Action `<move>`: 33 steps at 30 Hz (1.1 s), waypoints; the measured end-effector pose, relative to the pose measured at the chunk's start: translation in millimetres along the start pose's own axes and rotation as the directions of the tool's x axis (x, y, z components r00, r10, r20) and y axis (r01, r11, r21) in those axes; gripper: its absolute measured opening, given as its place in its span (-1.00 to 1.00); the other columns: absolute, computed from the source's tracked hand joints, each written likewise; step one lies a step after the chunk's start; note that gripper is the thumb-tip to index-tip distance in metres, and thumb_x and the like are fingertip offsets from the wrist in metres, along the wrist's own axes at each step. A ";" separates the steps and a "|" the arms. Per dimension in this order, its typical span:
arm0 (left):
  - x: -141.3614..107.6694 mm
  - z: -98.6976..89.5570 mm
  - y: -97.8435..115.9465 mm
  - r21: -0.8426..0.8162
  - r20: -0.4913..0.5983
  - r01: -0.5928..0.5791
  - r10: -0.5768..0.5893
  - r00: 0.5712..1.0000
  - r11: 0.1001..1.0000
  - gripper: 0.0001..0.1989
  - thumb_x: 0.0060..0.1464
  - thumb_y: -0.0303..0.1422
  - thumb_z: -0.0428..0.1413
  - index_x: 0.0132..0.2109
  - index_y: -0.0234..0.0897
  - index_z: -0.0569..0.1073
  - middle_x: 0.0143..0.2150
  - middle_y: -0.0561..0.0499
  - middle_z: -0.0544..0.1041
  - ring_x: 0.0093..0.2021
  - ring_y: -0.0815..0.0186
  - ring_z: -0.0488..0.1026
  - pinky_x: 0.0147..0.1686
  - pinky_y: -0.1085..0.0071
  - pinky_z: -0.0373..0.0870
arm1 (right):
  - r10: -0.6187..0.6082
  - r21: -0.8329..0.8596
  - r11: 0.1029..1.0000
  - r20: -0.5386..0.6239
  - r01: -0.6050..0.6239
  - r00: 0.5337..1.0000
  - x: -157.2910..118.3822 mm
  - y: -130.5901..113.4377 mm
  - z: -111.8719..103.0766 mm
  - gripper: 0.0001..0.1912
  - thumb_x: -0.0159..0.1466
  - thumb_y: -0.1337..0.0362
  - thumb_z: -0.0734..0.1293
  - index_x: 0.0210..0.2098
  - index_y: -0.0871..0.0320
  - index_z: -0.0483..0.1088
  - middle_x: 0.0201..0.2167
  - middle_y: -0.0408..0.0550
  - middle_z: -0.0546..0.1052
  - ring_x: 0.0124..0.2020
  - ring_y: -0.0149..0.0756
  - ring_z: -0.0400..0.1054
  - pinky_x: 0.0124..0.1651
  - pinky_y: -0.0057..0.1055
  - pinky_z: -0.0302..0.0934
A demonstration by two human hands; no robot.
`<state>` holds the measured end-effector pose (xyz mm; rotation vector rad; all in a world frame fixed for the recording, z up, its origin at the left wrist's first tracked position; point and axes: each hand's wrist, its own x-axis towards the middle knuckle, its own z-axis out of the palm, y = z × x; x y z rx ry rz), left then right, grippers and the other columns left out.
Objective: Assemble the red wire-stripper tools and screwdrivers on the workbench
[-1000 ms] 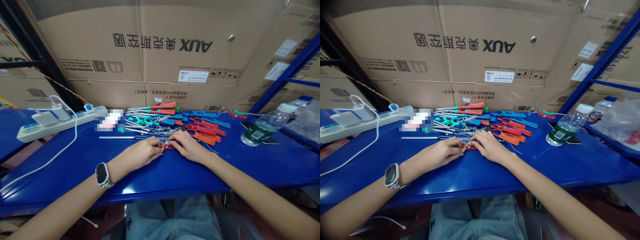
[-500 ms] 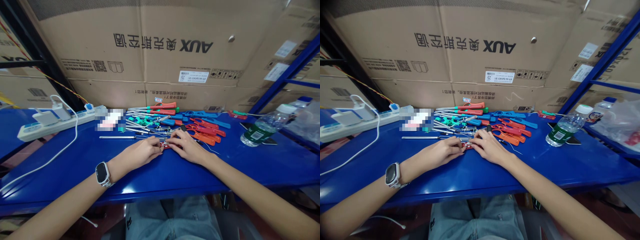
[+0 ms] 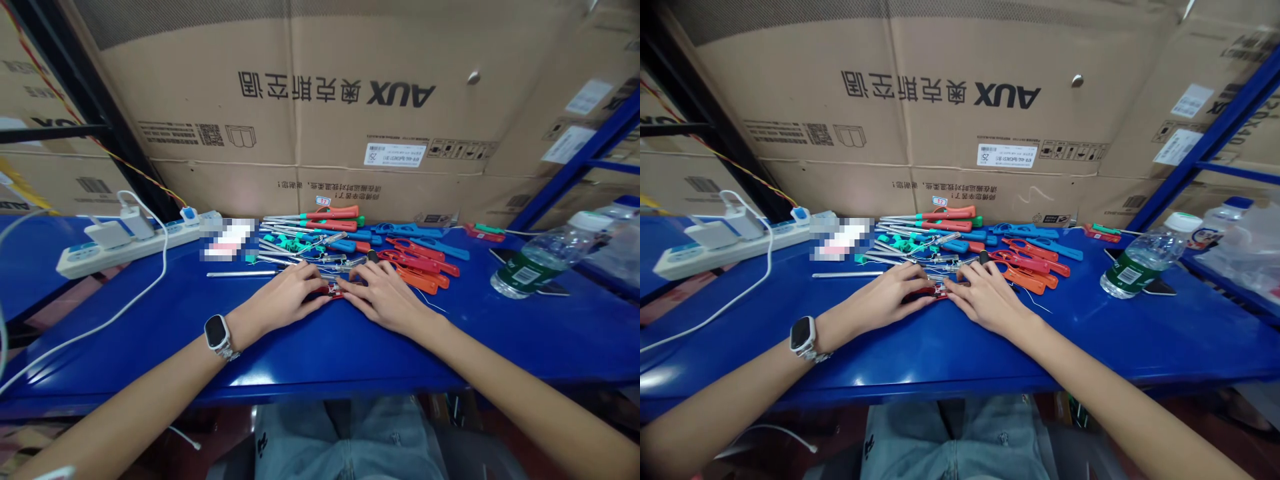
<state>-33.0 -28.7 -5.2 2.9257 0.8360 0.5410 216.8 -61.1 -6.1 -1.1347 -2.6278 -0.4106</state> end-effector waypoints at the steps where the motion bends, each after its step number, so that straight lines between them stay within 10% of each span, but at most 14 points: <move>1: 0.1 0.7 0.2 -0.001 -0.001 0.001 -0.001 1.000 1.000 -0.68 0.41 -0.22 0.01 0.03 -0.33 0.56 -0.12 -0.14 0.49 -0.09 0.15 0.42 -0.04 0.18 0.43 | -0.005 -0.018 1.000 0.006 0.005 1.000 -0.4 -0.6 -0.6 -0.58 0.52 0.12 0.11 0.21 0.07 0.45 -0.07 0.12 0.51 -0.04 -0.06 0.28 -0.07 -0.17 0.05; 22: 4.1 1.4 -13.6 -0.245 -0.019 0.116 -0.124 0.992 0.962 -0.81 0.33 -0.42 0.09 -0.07 -0.30 0.61 -0.15 -0.07 0.48 -0.19 0.27 0.48 -0.12 0.30 0.46 | 0.024 -0.095 0.995 0.033 -0.021 0.999 3.4 -8.1 -4.9 -0.60 0.52 0.18 0.14 0.19 0.12 0.46 -0.11 0.08 0.53 -0.06 -0.09 0.31 -0.07 -0.19 0.00; 33: -0.2 -3.1 -2.2 0.182 -0.070 -0.046 0.060 0.996 0.982 -0.70 0.42 -0.41 -0.05 -0.15 -0.37 0.57 -0.21 -0.08 0.49 -0.25 0.27 0.45 -0.23 0.35 0.43 | 0.061 -0.121 0.991 0.099 -0.048 0.993 5.9 -13.0 -10.3 -0.57 0.52 0.17 0.12 0.22 0.16 0.44 -0.07 0.11 0.53 -0.03 -0.05 0.32 -0.05 -0.16 0.00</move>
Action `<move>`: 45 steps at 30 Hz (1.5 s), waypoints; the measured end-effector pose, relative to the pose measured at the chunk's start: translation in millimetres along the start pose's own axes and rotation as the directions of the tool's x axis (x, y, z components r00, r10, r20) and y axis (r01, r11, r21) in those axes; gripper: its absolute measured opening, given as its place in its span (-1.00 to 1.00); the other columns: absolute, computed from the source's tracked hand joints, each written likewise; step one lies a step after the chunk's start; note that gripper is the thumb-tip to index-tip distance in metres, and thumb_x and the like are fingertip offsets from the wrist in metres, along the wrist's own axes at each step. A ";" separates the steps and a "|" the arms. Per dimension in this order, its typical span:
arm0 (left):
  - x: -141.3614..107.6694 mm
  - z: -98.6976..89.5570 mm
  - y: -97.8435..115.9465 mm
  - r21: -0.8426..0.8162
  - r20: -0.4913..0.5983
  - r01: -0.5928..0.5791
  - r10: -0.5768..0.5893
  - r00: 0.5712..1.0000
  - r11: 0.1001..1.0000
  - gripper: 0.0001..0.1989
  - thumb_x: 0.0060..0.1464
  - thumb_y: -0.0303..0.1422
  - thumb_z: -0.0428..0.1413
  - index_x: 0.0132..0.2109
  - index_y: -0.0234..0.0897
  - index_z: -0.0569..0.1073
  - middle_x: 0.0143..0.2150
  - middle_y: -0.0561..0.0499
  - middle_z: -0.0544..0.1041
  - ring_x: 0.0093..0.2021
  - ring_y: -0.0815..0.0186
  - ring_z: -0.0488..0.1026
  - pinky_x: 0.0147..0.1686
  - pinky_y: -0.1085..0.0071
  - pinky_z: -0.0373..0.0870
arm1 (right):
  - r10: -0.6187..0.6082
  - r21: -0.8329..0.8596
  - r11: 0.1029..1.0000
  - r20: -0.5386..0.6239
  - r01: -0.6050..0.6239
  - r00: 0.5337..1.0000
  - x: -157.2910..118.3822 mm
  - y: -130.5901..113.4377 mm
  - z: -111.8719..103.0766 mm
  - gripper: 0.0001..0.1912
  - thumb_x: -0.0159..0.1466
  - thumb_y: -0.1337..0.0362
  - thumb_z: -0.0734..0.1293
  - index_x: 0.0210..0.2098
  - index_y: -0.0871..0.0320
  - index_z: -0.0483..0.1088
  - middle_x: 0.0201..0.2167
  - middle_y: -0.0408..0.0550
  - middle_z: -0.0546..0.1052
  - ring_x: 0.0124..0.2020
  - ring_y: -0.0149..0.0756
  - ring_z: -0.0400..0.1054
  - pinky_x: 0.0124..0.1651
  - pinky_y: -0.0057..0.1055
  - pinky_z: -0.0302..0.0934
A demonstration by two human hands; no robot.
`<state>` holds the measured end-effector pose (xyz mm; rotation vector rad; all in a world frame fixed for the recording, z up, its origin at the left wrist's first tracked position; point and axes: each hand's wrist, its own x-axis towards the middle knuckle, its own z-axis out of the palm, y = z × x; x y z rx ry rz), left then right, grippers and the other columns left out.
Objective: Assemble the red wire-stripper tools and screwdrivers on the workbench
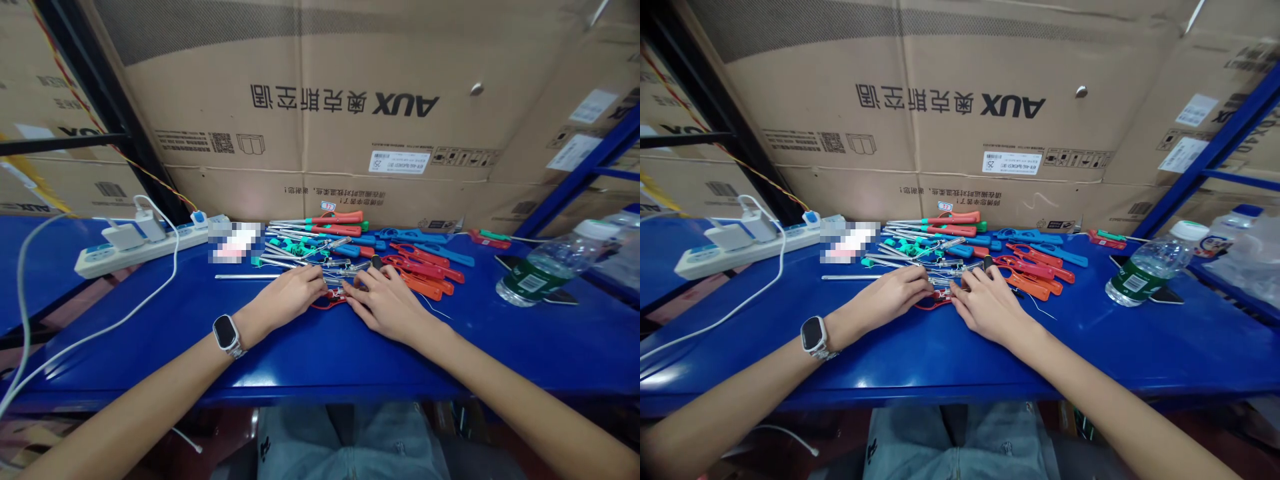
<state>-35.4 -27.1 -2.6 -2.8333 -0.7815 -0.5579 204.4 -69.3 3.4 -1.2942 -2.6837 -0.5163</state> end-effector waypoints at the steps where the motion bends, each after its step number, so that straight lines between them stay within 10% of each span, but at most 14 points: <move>1: -0.8 0.3 -1.0 -0.018 -0.009 -0.007 0.007 1.000 1.000 -0.70 0.43 -0.40 -0.05 -0.14 -0.37 0.57 -0.21 -0.08 0.49 -0.25 0.27 0.46 -0.23 0.36 0.43 | 0.009 0.001 1.000 0.004 -0.009 1.000 0.2 -0.6 -0.6 -0.57 0.52 0.17 0.12 0.22 0.16 0.44 -0.07 0.11 0.53 -0.04 -0.06 0.32 -0.04 -0.15 0.00; 13: -12.1 -2.6 -12.4 -0.223 0.041 0.027 -0.018 0.999 0.975 -0.72 0.40 -0.41 -0.01 -0.06 -0.31 0.61 -0.12 -0.11 0.50 -0.21 0.26 0.50 -0.17 0.33 0.48 | 0.004 0.011 1.000 0.009 -0.004 1.000 0.7 -5.0 -7.0 -0.54 0.53 0.14 0.09 0.21 0.19 0.43 -0.06 0.14 0.53 -0.01 -0.04 0.32 0.01 -0.13 0.01; 19: -10.3 4.6 -25.1 -0.389 0.048 0.082 -0.068 0.997 0.918 -0.78 0.38 -0.38 0.04 -0.06 -0.28 0.59 -0.14 -0.10 0.55 -0.18 0.27 0.54 -0.12 0.33 0.51 | -0.008 0.108 0.994 -0.010 0.009 1.000 25.6 -0.5 -19.5 -0.69 0.47 0.22 0.20 -0.10 0.16 0.58 -0.08 0.11 0.53 -0.03 -0.09 0.34 0.01 -0.15 0.04; 28: -10.7 -2.6 -26.1 -0.361 0.075 0.105 -0.083 0.994 0.927 -0.82 0.33 -0.40 0.09 -0.06 -0.27 0.59 -0.14 -0.09 0.56 -0.19 0.25 0.55 -0.13 0.34 0.49 | -0.045 0.432 0.902 0.053 0.018 0.998 52.6 -1.0 0.0 -0.85 0.38 0.36 0.32 -0.22 0.15 0.57 -0.19 -0.04 0.57 -0.17 -0.27 0.44 -0.20 -0.37 0.15; 45: -8.4 -13.9 -23.9 -0.228 0.145 0.129 -0.098 0.985 0.965 -0.81 0.28 -0.50 0.05 -0.13 -0.27 0.58 -0.18 -0.08 0.54 -0.19 0.23 0.51 -0.19 0.33 0.44 | -0.093 0.439 0.895 0.008 0.080 0.996 43.4 -0.6 4.3 -0.81 0.39 0.39 0.28 -0.24 0.21 0.56 -0.19 0.00 0.52 -0.25 -0.32 0.40 -0.21 -0.38 0.24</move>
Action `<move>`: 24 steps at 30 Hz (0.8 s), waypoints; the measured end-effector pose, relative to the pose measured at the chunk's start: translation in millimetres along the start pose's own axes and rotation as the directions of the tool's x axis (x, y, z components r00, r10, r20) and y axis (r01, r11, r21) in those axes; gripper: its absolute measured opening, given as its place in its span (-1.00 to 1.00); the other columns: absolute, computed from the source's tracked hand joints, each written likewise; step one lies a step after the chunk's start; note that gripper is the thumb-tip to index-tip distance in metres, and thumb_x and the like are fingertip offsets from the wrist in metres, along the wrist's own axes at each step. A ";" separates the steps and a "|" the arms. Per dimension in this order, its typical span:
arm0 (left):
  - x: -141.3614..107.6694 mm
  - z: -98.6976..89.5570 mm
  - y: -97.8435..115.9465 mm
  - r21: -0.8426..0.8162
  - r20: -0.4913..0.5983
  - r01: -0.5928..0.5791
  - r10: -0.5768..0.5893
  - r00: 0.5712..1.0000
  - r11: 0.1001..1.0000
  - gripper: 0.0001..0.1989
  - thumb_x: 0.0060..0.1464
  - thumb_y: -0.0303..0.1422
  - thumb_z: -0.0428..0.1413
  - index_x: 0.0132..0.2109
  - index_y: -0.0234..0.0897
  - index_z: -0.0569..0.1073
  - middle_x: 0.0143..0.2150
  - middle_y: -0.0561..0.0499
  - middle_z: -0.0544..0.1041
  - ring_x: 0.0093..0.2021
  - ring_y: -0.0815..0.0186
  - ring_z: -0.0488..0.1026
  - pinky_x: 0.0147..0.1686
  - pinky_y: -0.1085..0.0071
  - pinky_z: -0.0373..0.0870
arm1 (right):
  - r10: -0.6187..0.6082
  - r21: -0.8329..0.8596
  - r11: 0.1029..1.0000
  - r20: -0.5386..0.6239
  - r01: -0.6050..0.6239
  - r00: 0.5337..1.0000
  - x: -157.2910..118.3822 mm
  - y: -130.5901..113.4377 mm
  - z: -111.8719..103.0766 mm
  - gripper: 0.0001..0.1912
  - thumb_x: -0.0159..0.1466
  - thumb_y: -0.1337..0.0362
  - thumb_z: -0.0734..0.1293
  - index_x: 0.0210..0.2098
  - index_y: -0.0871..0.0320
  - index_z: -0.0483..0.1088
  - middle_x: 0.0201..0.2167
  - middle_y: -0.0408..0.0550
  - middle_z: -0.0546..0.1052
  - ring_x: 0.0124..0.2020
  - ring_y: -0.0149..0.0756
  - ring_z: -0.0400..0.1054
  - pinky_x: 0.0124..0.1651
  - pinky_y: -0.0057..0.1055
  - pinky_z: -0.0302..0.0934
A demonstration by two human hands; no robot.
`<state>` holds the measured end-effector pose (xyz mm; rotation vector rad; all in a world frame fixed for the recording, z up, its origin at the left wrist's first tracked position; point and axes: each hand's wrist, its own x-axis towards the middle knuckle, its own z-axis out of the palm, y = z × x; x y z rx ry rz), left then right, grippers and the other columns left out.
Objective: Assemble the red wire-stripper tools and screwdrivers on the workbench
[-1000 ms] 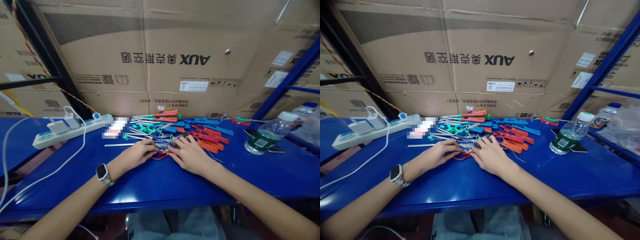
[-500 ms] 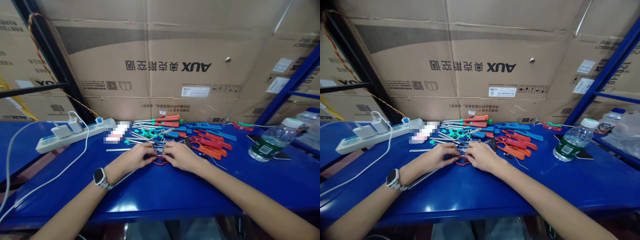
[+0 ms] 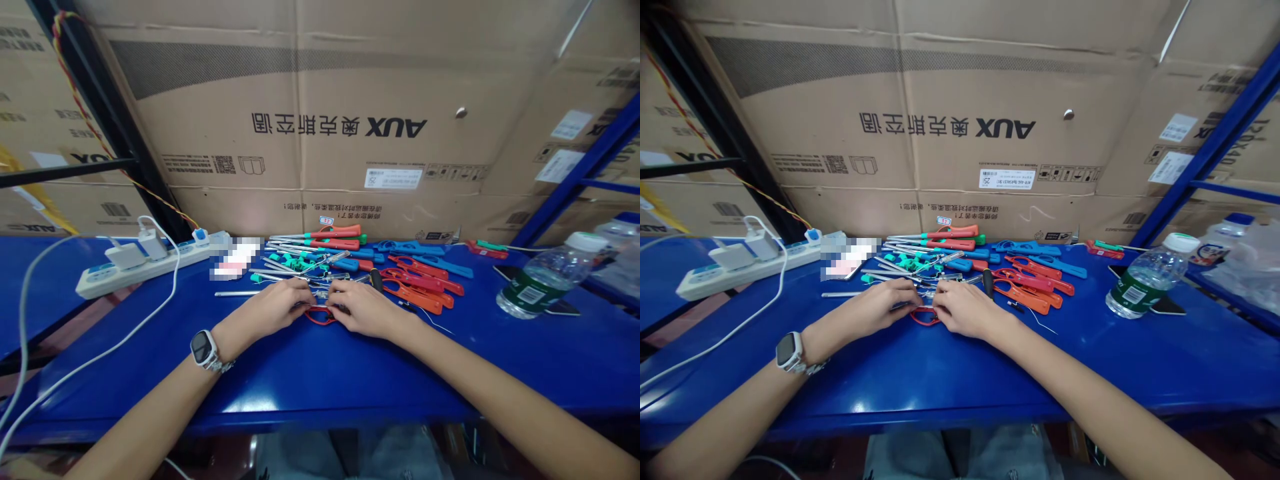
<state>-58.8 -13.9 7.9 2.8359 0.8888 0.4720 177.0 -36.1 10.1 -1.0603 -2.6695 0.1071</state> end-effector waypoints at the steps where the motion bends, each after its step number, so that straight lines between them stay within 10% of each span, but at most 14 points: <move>1: -0.2 0.0 0.4 0.006 -0.011 -0.015 0.015 1.000 1.000 -0.81 0.29 -0.49 0.04 -0.14 -0.27 0.57 -0.19 -0.07 0.54 -0.20 0.24 0.51 -0.20 0.34 0.44 | -0.001 -0.004 1.000 0.001 0.001 1.000 -0.2 -0.3 -0.2 -0.81 0.39 0.39 0.28 -0.24 0.21 0.56 -0.18 0.00 0.53 -0.25 -0.32 0.40 -0.20 -0.38 0.24; 24: -1.6 0.5 3.7 0.142 -0.021 -0.092 0.096 0.995 0.986 -0.78 0.27 -0.50 0.05 -0.21 -0.29 0.60 -0.24 -0.09 0.53 -0.24 0.23 0.50 -0.21 0.32 0.44 | 0.048 -0.066 0.997 0.014 -0.047 0.999 0.0 -3.4 -1.8 -0.79 0.41 0.36 0.27 -0.23 0.17 0.57 -0.18 -0.02 0.53 -0.24 -0.31 0.41 -0.25 -0.40 0.18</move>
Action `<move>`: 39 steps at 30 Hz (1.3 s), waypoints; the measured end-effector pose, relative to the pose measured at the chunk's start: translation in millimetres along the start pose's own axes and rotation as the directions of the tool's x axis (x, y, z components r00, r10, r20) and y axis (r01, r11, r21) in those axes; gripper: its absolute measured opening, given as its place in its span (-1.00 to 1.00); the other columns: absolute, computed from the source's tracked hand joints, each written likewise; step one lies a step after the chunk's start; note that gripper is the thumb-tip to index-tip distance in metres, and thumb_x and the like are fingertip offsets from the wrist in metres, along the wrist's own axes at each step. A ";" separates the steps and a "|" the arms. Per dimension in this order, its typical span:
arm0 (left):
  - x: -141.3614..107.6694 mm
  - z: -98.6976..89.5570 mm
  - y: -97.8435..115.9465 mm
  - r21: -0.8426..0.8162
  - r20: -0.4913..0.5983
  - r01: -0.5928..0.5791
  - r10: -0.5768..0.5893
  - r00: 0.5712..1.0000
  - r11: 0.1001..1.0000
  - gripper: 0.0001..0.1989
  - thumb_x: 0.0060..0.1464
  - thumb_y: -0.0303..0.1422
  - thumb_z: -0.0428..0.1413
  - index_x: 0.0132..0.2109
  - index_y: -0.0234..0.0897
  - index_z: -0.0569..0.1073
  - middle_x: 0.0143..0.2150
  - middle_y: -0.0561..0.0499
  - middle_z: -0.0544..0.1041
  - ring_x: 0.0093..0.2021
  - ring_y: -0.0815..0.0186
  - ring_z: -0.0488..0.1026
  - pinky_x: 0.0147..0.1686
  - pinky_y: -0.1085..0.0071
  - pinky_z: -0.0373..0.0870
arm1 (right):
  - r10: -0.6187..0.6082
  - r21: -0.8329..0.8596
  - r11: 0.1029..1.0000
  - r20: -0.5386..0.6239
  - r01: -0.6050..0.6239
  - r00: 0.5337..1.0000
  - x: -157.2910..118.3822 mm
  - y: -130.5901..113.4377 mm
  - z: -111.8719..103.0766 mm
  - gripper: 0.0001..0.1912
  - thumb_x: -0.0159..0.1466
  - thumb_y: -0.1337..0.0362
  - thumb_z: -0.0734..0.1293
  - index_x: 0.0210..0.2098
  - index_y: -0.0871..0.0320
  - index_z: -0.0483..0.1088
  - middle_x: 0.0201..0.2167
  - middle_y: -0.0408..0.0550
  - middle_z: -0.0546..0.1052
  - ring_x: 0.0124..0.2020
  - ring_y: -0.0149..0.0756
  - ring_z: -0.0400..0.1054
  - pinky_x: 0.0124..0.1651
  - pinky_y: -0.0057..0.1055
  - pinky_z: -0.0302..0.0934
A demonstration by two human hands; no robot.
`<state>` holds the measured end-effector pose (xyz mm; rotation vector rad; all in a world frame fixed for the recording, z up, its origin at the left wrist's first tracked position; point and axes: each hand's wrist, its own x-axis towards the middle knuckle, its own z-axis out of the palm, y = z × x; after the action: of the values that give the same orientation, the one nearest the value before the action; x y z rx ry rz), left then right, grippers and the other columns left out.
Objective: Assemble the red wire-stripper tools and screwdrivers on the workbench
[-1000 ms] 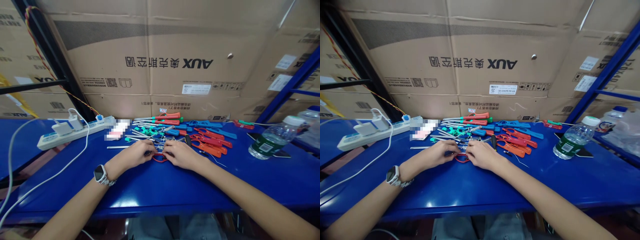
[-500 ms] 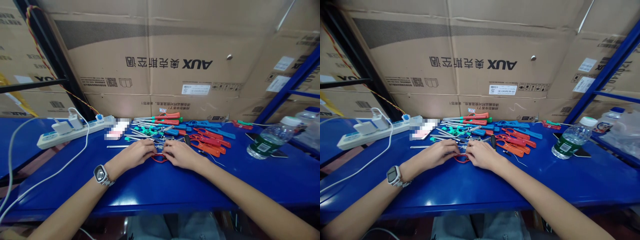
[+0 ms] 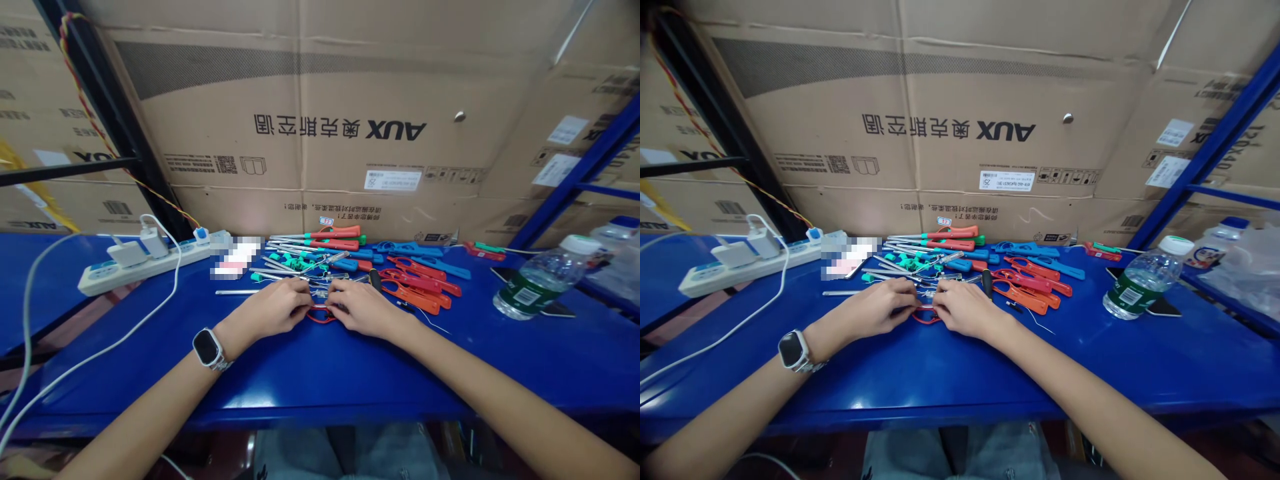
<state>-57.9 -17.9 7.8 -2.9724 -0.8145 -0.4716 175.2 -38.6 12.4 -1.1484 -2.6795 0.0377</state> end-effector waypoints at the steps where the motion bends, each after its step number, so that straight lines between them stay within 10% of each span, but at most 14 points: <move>1: 1.3 -0.4 1.0 -0.012 -0.006 0.004 -0.004 1.000 1.000 -0.81 0.27 -0.47 0.07 -0.19 -0.29 0.60 -0.23 -0.09 0.53 -0.24 0.22 0.50 -0.21 0.32 0.44 | 0.002 -0.003 1.000 0.005 -0.002 1.000 0.0 -0.4 -0.2 -0.79 0.41 0.36 0.27 -0.22 0.17 0.57 -0.17 -0.01 0.53 -0.24 -0.31 0.41 -0.24 -0.40 0.19; 39: 2.0 4.9 5.7 0.119 0.079 0.036 -0.045 0.996 0.992 -0.72 0.37 -0.50 -0.05 -0.15 -0.34 0.58 -0.16 -0.11 0.50 -0.18 0.21 0.49 -0.16 0.32 0.45 | -0.014 -0.145 0.989 0.110 0.030 0.994 13.7 -8.8 -9.3 -0.78 0.42 0.37 0.26 -0.30 0.22 0.51 -0.25 0.00 0.51 -0.41 -0.37 0.30 -0.43 -0.35 -0.18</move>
<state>-52.0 -21.3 4.1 -2.8884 -0.8788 -0.2945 161.9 -35.5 25.2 -1.1914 -2.8313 -0.1050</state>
